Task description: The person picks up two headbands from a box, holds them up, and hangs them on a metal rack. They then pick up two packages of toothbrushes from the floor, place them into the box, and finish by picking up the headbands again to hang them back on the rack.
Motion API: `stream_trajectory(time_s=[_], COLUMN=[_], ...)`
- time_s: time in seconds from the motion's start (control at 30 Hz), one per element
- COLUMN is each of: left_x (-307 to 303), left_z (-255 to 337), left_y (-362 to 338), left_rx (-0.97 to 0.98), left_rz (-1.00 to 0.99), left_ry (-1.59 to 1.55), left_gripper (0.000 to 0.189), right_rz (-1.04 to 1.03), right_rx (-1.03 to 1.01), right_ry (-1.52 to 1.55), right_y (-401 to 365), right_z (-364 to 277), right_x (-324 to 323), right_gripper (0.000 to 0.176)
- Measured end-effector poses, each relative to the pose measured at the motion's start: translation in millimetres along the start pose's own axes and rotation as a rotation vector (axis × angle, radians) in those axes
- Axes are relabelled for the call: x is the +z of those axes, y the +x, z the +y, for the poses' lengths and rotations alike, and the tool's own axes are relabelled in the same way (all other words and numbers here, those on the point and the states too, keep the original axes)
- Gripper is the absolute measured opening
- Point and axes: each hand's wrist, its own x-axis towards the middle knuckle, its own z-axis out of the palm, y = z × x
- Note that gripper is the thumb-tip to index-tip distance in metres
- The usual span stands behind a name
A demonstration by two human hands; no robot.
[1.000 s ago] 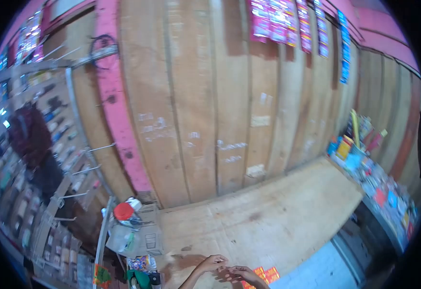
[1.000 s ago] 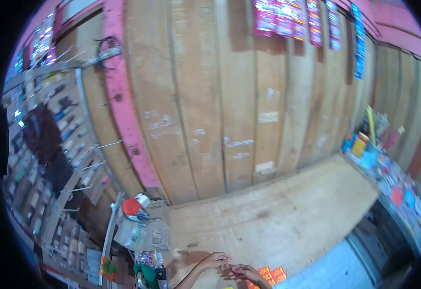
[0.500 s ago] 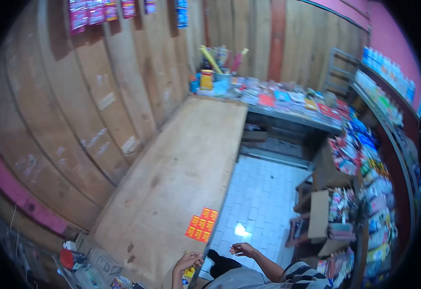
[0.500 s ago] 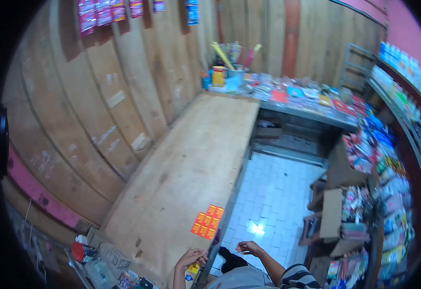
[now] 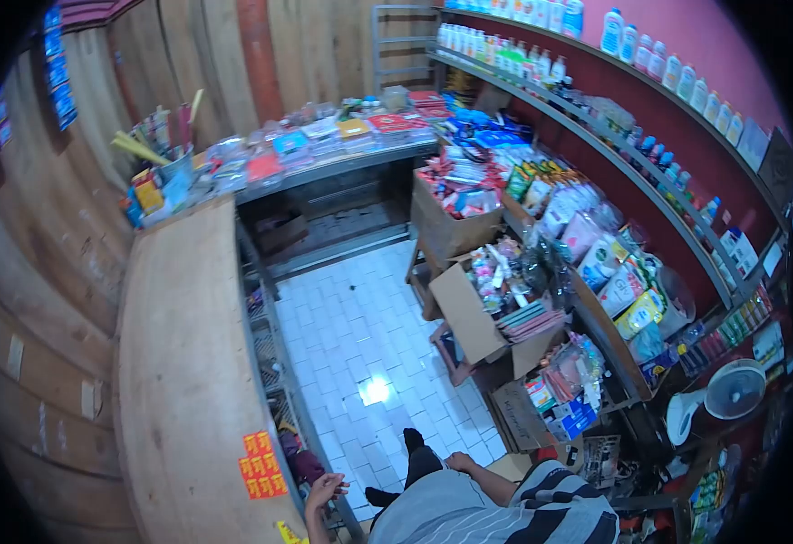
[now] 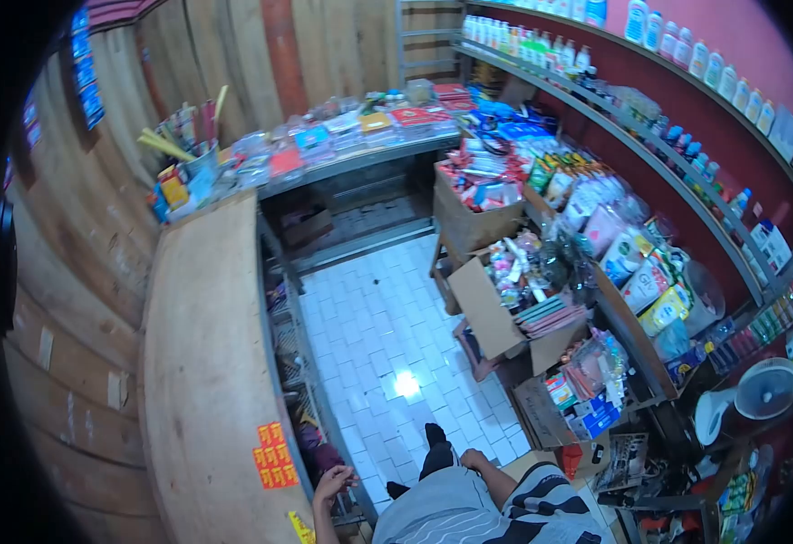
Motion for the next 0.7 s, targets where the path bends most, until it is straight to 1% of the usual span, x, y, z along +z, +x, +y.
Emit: stream_trajectory(time_s=[0.1, 0.13, 0.17, 0.23, 0.27, 0.3, 0.33, 0.37, 0.43, 0.47, 0.53, 0.57, 0.63, 0.7], left_x=[7, 8, 7, -2, -8, -22, -30, -31, -27, -21, -10, -5, 8, 23], left_z=[-6, -17, -24, -35, -42, -58, -63, -54, -34, -15, 26, 44, 90, 135], left_y=[41, 54, 69, 94, 119, 134, 143, 144, 164, 174, 198, 214, 252, 289], left_rx=[-0.179, -0.211, -0.236, -0.392, -0.531, -0.531, -0.531, -0.531, -0.608, -0.641, -0.558, -0.519, -0.441, -0.334], left_rz=[-0.040, -0.044, -0.043, -0.015, -0.026, -0.024, -0.021, -0.019, -0.057, -0.079, -0.005, 0.029, 0.007, -0.026], left_ry=[0.067, 0.117, 0.167, 0.143, 0.261, 0.271, 0.281, 0.291, 0.469, 0.562, 0.514, 0.491, 0.498, 0.514], left_gripper=[0.038, 0.039, 0.039, 0.036, 0.034, 0.033, 0.032, 0.031, 0.030, 0.030, 0.033, 0.035, 0.034, 0.035], right_rz=[-0.116, -0.214, -0.299, -0.399, -0.279, -0.166, 0.018, 0.192, 0.306, 0.245, 0.120, 0.141, 0.181, 0.205], right_rx=[0.023, -0.063, -0.148, -0.700, -0.505, -0.301, -0.229, -0.201, -0.018, 0.015, 0.083, 0.080, 0.076, 0.125], right_ry=[-0.152, -0.301, -0.307, -0.929, -0.598, -0.263, -0.092, 0.092, 0.285, 0.394, 0.619, 0.570, 0.466, 0.324], right_y=[37, 59, 42, 119, 104, 88, 107, 99, 112, 117, 122, 131, 151, 160], right_z=[29, 43, 30, 66, 47, 32, 36, 29, 19, 15, 7, 8, 19, 20], right_x=[-15, -20, -56, -54, -91, -117, -119, -138, -163, -177, -198, -199, -190, -185], right_gripper=[0.044, 0.040, 0.037, 0.037, 0.034, 0.032, 0.028, 0.027, 0.030, 0.032, 0.035, 0.035, 0.036, 0.030])
